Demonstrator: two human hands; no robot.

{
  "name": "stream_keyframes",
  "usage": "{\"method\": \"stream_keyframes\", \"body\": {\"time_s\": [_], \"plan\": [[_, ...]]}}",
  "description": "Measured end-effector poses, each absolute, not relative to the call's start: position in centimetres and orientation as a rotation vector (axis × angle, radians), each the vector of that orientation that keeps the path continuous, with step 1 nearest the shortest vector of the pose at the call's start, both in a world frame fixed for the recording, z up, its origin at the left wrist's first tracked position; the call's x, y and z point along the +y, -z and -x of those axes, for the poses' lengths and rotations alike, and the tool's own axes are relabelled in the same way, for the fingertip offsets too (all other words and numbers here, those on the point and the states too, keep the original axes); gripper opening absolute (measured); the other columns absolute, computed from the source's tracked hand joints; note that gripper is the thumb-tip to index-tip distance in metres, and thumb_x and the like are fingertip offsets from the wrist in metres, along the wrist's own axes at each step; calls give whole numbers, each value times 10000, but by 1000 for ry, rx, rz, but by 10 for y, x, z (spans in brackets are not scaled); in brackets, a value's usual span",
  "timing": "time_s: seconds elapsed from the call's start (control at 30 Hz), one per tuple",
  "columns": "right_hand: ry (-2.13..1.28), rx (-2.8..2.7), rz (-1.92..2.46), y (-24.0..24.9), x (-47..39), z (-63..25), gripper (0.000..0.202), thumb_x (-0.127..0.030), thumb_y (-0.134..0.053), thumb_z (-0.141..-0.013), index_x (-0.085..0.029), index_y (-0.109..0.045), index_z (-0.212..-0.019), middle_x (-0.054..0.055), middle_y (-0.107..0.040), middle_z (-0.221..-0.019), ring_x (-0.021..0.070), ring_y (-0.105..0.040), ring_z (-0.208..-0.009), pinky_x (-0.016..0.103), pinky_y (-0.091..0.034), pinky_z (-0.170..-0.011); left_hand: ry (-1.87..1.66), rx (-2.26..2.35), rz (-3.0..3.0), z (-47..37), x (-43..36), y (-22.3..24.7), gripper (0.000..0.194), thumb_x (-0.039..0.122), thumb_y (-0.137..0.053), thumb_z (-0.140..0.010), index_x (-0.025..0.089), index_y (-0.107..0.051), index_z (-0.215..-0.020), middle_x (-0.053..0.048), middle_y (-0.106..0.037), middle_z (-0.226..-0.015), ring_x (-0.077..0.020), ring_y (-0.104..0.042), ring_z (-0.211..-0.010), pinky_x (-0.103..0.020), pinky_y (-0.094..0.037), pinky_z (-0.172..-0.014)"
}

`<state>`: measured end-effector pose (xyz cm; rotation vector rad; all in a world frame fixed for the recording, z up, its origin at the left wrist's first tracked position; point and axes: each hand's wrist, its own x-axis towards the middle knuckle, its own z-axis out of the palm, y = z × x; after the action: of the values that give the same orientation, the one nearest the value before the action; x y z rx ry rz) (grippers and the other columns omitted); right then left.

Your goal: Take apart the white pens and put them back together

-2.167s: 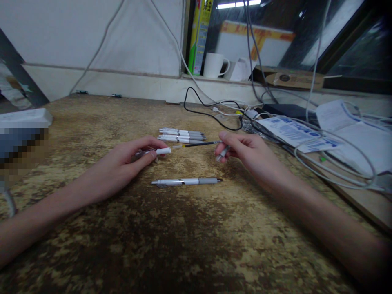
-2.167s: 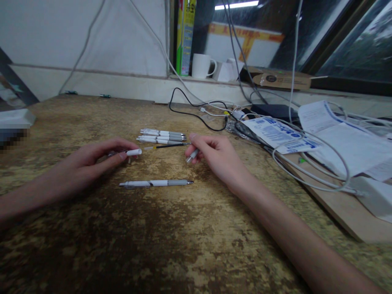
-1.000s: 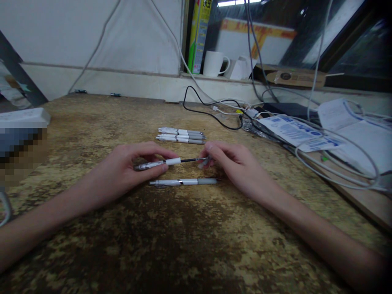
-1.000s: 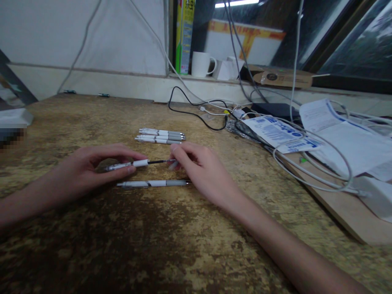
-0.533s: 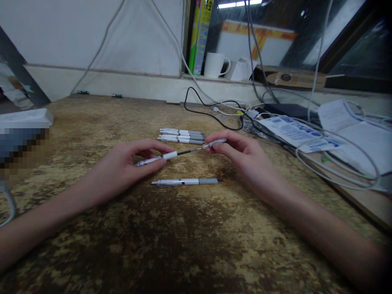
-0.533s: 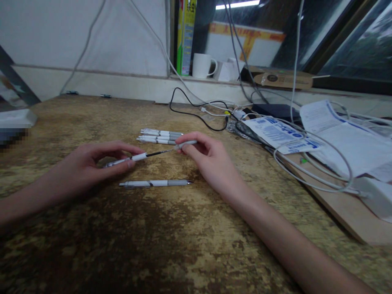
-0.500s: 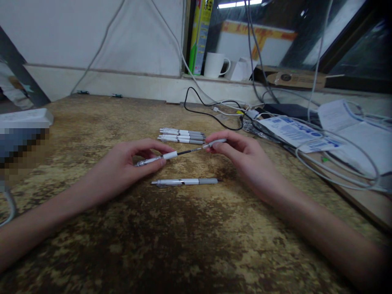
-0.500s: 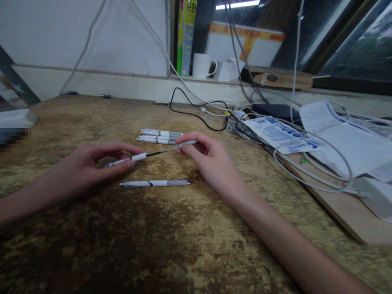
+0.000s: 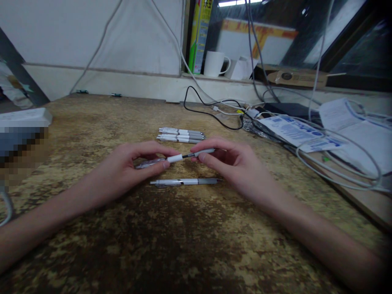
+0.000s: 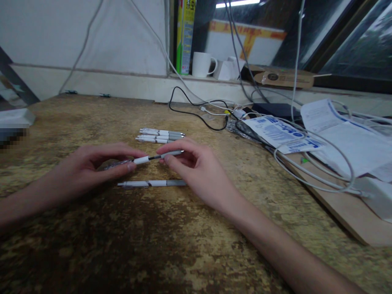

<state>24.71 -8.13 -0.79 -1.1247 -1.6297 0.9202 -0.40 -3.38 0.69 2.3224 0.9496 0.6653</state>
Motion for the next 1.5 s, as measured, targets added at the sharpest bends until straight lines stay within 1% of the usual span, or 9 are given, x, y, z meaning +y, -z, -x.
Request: {"method": "stream_keyframes", "body": {"time_s": [0.33, 0.43, 0.57, 0.73, 0.9, 1.07, 1.2, 1.4, 1.5], "plan": [[-937, -1687, 1046, 11, -83, -247, 197, -353, -746, -895, -226, -763, -1045, 66, -759, -1068, 210, -711, -966, 349, -578, -842, -652, 845, -2347, 3, -31, -4, 305, 381, -669, -979, 327, -758, -1266, -32, -774, -1220, -236, -706, -1109, -370, -534, -1019], [-1029, -1645, 1073, 11, -84, -245, 230, -397, -702, -933, -214, -735, -1068, 43, -749, -898, 172, -706, -790, 317, -567, -745, -661, 824, -2352, 2, -33, -5, 292, 361, -678, -976, 324, -764, -1252, -31, -776, -1206, -225, -710, -1092, -355, -537, -1004], [-1131, -1606, 1132, 10, -86, -245, 320, -467, -539, -1021, -194, -697, -1077, -2, -664, -687, 135, -607, -581, 279, -488, -589, -664, 817, -2347, -1, -37, -5, 264, 343, -684, -974, 320, -779, -1219, -24, -778, -1191, -214, -714, -1070, -336, -537, -982], [-958, -1658, 1166, 7, -86, -248, 220, -362, -610, -979, -203, -680, -1114, -14, -609, -750, 136, -569, -691, 265, -430, -627, -694, 866, -2334, -1, -35, -5, 264, 355, -699, -960, 320, -786, -1207, -30, -777, -1192, -219, -717, -1061, -338, -539, -970], [-1023, -1702, 1228, 6, -85, -250, 319, -453, -503, -1029, -195, -679, -1096, -55, -478, -591, 123, -432, -541, 273, -316, -536, -689, 876, -2353, 0, -36, -6, 273, 366, -690, -964, 315, -780, -1217, -28, -777, -1199, -218, -712, -1080, -331, -539, -974], [-953, -1707, 1184, 5, -82, -253, 230, -383, -617, -968, -203, -672, -1101, -27, -562, -727, 132, -509, -668, 271, -361, -609, -710, 921, -2352, 0, -37, -7, 267, 383, -687, -964, 299, -780, -1201, -16, -792, -1155, -213, -721, -1043, -329, -541, -973], [-1044, -1718, 1187, 5, -82, -254, 290, -443, -532, -1017, -211, -655, -1139, -54, -495, -620, 127, -461, -581, 269, -327, -565, -705, 929, -2364, 0, -38, -9, 264, 394, -688, -960, 282, -781, -1180, -17, -798, -1123, -212, -726, -1017, -332, -545, -967], [-1037, -1755, 1247, 3, -84, -254, 312, -508, -613, -972, -200, -661, -987, -44, -522, -627, 117, -454, -571, 261, -297, -537, -707, 973, -2367, 1, -39, -10, 263, 414, -671, -968, 283, -784, -1166, -9, -801, -1087, -201, -728, -985, -323, -541, -958], [-1047, -1804, 1293, 3, -84, -254, 461, -560, -499, -1017, -182, -658, -808, -34, -484, -563, 112, -423, -531, 269, -281, -522, -707, 975, -2368, 2, -39, -10, 282, 427, -671, -964, 277, -784, -1174, -15, -801, -1080, -203, -726, -984, -323, -544, -952]]}}
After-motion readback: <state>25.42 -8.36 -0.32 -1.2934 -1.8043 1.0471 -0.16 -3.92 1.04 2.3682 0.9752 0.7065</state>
